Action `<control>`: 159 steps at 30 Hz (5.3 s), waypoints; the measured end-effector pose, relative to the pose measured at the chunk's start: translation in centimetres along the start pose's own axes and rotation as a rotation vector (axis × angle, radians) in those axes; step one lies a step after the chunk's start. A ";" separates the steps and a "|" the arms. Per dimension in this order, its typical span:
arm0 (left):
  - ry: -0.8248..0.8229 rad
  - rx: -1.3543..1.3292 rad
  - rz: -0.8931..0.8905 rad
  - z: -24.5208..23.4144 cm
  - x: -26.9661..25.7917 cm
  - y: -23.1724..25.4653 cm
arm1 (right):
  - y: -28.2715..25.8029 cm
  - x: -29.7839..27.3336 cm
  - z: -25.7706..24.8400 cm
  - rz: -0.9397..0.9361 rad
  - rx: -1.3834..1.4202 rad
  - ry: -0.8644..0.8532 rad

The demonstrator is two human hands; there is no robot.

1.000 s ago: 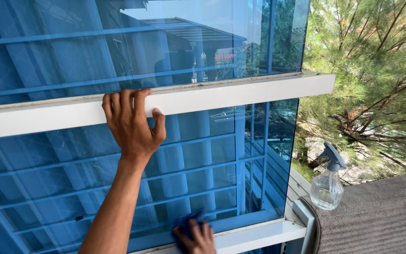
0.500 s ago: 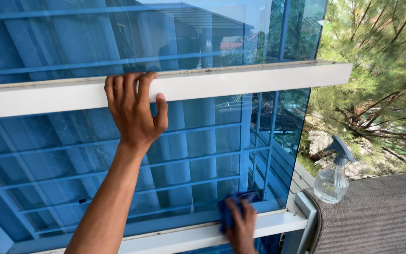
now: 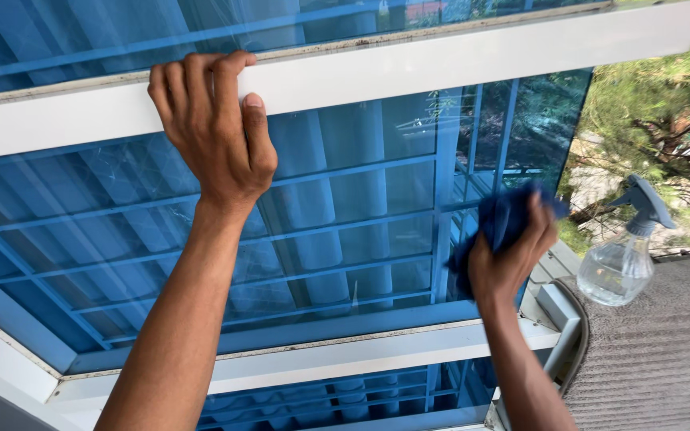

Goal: The person wipes the exterior surface of a white-framed window using a blue cloth. They hold the frame with one hand and scrub the glass with the other, moving across different sections of the window pane.

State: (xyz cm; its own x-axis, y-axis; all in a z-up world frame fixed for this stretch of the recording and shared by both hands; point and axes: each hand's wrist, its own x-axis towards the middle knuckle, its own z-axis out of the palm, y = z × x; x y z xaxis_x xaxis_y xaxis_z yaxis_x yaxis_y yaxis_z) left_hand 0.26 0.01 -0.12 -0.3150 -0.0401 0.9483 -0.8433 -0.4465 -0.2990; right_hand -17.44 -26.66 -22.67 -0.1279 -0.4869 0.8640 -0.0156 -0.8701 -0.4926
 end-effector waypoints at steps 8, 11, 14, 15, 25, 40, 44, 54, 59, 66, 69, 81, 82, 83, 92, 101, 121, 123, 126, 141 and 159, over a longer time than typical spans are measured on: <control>0.013 0.039 0.030 0.4 -0.4 -0.7 | -2.1 9.6 1.2 -0.180 -0.093 0.016; 0.022 0.034 0.020 0.6 -0.5 -0.9 | -0.1 5.1 -0.2 -0.182 -0.056 -0.026; 0.049 0.038 0.003 1.1 -0.6 -0.9 | 2.1 -2.5 -2.6 -0.079 -0.051 -0.119; 0.066 0.041 -0.003 1.3 -0.5 -0.9 | 2.6 -5.0 -3.2 -0.029 -0.064 -0.156; 0.052 0.075 -0.004 1.3 -0.6 -0.9 | 1.8 2.0 -0.6 -0.199 -0.072 0.001; 0.053 0.116 -0.017 1.4 -0.8 -0.9 | 3.2 -3.9 -2.3 -0.236 0.016 -0.160; 0.053 0.143 -0.035 1.5 -1.1 -0.7 | 5.1 -9.8 -3.0 -0.053 -0.009 -0.189; 0.062 0.112 -0.058 1.7 -0.9 -0.4 | -0.7 6.5 1.0 -0.194 0.001 0.040; 0.070 0.113 -0.049 1.9 -1.0 -0.5 | -4.4 10.8 2.8 -0.178 0.053 0.103; 0.047 0.092 -0.037 1.0 -0.5 0.0 | -1.3 3.8 1.4 -0.526 -0.023 -0.202; 0.052 0.070 -0.039 0.8 0.0 0.4 | 0.1 5.4 1.2 -0.361 -0.022 0.039; 0.070 0.092 -0.104 1.2 0.3 1.1 | -11.0 9.0 7.9 -0.263 0.216 0.174; 0.062 0.084 -0.094 1.1 0.3 1.0 | -10.9 8.2 7.0 -0.364 0.158 0.048; 0.052 0.079 -0.086 0.9 0.2 0.8 | -10.7 7.3 6.2 -0.465 0.102 -0.083; 0.033 0.037 -0.073 0.0 0.6 1.4 | -4.8 12.0 3.3 -0.322 0.024 0.114; 0.037 0.007 -0.100 -0.3 1.5 2.1 | -12.8 8.9 10.3 -0.077 0.297 0.315; 0.005 0.001 -0.094 -0.3 1.2 1.7 | -3.4 10.9 2.3 -0.467 0.015 0.029; 0.012 -0.006 -0.109 -0.4 1.3 2.0 | -4.0 10.7 3.1 -0.324 -0.001 0.164; 0.022 -0.001 -0.103 -0.5 1.4 2.2 | -7.6 9.4 5.9 -0.043 0.219 0.293; -0.065 -0.035 -0.028 -1.6 1.0 1.0 | -9.2 1.1 6.1 -0.877 0.136 -0.510; -0.014 -0.010 -0.052 -1.1 1.2 1.6 | -14.3 0.4 7.5 -0.594 0.139 -0.344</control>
State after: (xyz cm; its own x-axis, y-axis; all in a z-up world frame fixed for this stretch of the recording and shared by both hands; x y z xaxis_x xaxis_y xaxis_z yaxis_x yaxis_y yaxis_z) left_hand -1.96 0.28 0.47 -0.2647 -0.0301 0.9639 -0.8625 -0.4396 -0.2506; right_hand -9.85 -14.94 -14.50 0.1845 0.0979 0.9780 0.1440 -0.9870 0.0716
